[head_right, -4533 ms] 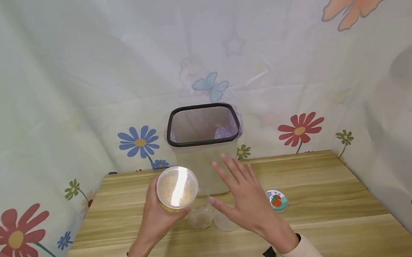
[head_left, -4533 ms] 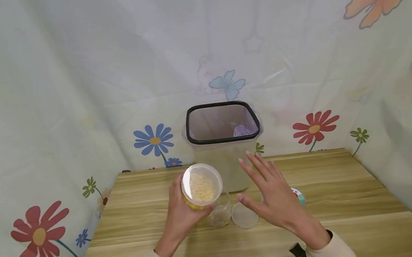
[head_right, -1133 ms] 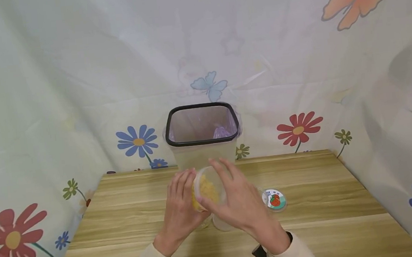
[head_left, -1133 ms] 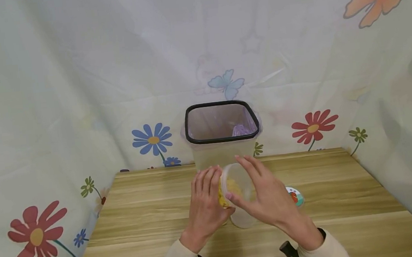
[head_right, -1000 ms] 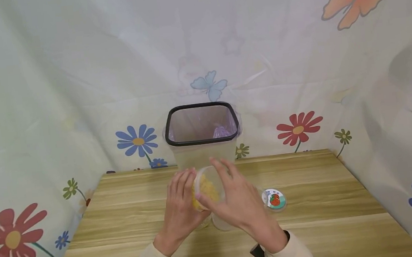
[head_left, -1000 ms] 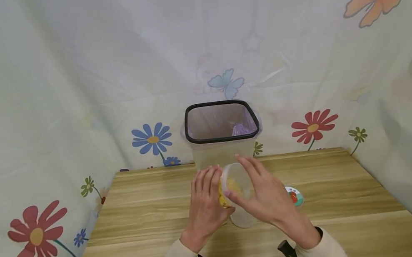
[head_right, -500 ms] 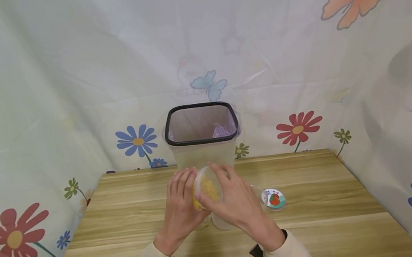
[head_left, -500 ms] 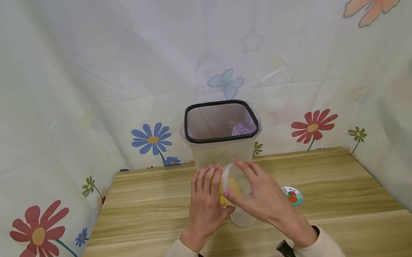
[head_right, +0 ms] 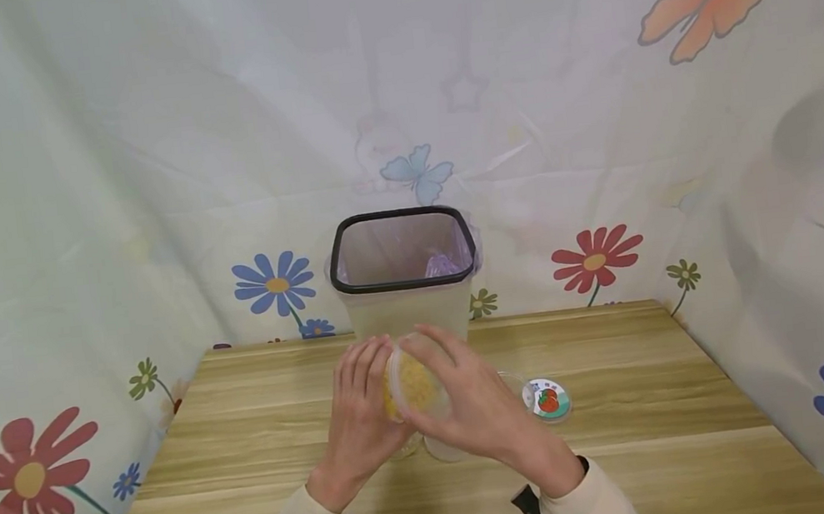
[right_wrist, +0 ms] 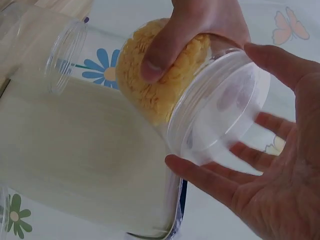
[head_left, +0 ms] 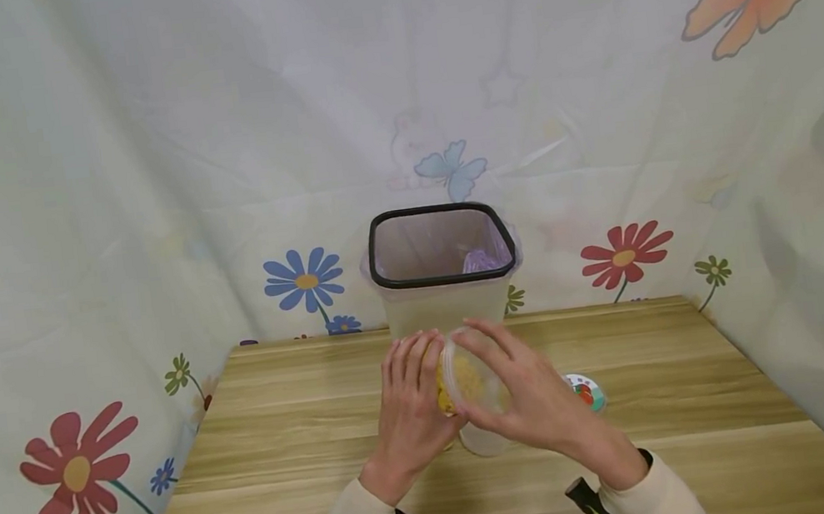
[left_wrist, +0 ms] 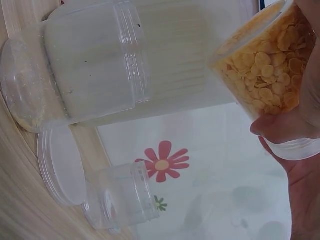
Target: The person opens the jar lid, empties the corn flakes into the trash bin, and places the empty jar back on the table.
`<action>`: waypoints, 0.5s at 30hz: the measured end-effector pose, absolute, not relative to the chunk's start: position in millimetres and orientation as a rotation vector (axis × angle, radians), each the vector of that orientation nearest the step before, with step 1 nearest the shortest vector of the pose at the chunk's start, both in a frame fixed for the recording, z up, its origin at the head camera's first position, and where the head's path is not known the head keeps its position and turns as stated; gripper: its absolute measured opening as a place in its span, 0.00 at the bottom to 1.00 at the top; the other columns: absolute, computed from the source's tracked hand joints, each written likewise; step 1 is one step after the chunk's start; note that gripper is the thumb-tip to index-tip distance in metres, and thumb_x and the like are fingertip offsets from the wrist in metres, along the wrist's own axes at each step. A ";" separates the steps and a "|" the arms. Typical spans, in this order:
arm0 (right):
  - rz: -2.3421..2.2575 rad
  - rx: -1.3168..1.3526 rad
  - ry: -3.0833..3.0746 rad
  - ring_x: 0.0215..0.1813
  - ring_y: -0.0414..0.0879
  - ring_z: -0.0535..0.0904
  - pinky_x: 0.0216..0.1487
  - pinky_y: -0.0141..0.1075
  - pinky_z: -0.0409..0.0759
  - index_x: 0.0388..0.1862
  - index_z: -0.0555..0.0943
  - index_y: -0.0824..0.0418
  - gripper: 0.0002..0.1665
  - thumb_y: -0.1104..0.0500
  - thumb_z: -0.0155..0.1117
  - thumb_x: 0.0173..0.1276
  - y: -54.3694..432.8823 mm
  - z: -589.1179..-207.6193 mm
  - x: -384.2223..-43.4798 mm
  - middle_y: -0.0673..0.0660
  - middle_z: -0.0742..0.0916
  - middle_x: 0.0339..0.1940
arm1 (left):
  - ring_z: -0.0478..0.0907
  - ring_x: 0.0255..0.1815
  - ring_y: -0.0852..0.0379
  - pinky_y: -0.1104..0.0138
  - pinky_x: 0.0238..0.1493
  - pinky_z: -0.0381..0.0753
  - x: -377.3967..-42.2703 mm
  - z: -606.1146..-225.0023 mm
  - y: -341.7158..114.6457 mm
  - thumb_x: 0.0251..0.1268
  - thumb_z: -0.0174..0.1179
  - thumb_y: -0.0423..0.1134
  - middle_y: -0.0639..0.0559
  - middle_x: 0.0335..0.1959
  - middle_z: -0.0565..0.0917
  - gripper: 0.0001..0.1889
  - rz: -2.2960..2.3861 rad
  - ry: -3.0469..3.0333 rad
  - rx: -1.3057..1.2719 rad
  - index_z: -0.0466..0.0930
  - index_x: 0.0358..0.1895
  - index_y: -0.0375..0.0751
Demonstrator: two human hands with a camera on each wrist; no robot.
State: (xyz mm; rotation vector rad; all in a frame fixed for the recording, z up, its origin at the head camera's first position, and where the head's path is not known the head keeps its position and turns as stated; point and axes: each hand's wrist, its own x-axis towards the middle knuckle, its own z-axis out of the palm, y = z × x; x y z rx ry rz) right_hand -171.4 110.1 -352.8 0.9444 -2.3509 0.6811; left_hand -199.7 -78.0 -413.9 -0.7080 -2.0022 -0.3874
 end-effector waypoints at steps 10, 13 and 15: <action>0.591 1.212 -2.291 0.79 0.58 0.58 0.66 0.56 0.74 0.73 0.67 0.53 0.53 0.58 0.82 0.47 116.8 -352.8 -174.8 0.59 0.66 0.77 | 0.69 0.65 0.46 0.49 0.68 0.69 -199.3 -415.5 -80.5 0.24 0.82 0.57 0.45 0.64 0.73 0.58 -0.423 -1.994 -0.716 0.65 0.67 0.37; 0.591 1.223 -2.303 0.80 0.57 0.55 0.66 0.56 0.74 0.74 0.65 0.54 0.55 0.59 0.83 0.46 116.6 -351.3 -174.1 0.59 0.63 0.79 | 0.69 0.65 0.46 0.49 0.68 0.69 -199.2 -414.6 -80.8 0.24 0.82 0.56 0.44 0.64 0.73 0.58 -0.431 -1.993 -0.711 0.65 0.67 0.37; 0.600 1.211 -2.318 0.80 0.57 0.55 0.66 0.55 0.74 0.75 0.64 0.54 0.57 0.57 0.83 0.46 116.4 -350.5 -172.9 0.58 0.60 0.80 | 0.69 0.65 0.46 0.49 0.68 0.69 -199.1 -414.2 -81.0 0.24 0.82 0.56 0.44 0.64 0.73 0.58 -0.439 -1.994 -0.710 0.65 0.67 0.37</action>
